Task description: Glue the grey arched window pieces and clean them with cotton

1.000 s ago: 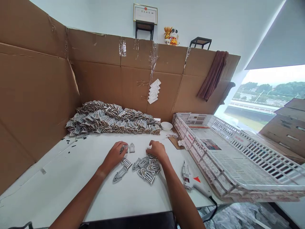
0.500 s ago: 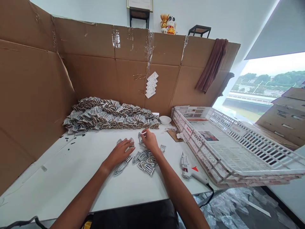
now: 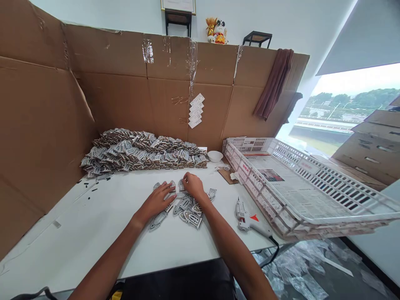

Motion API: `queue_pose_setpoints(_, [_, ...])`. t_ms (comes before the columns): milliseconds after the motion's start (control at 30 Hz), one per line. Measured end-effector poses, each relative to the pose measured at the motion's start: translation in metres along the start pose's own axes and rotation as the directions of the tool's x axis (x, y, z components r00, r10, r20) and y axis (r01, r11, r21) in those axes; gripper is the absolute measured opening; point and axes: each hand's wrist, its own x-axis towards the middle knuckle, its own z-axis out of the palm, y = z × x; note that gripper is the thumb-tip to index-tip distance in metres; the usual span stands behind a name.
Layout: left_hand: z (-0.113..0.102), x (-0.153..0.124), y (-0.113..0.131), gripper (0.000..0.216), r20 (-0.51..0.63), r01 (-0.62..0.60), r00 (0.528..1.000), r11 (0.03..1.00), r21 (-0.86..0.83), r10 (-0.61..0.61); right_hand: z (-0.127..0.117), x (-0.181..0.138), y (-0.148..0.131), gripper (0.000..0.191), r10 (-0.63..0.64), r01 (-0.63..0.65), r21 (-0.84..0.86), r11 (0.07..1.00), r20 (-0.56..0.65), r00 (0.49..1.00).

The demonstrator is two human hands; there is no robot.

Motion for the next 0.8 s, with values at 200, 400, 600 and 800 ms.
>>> queue_pose_setpoints(200, [0.000, -0.001, -0.002, 0.052, 0.006, -0.002, 1.000, 1.000, -0.012, 0.002, -0.017, -0.007, 0.013, 0.035, -0.088, 0.088, 0.012, 0.996, 0.218, 0.972])
queue_pose_setpoints(400, [0.000, -0.002, -0.003, 0.052, 0.015, -0.015, 1.000, 1.000, -0.019, 0.016, -0.008, -0.002, 0.026, 0.026, -0.164, 0.100, 0.218, 0.971, 0.299, 0.940])
queue_pose_setpoints(600, [0.001, -0.001, -0.007, 0.051, 0.025, -0.008, 1.000, 1.000, -0.011, 0.009, -0.005, 0.013, 0.041, 0.022, -0.208, 0.123, 0.509, 0.852, 0.113, 0.972])
queue_pose_setpoints(800, [0.004, 0.002, -0.011, 0.051, 0.025, -0.013, 1.000, 1.000, 0.001, 0.013, -0.001, 0.026, 0.057, 0.022, -0.037, 0.086, 0.564, 0.821, -0.098, 0.995])
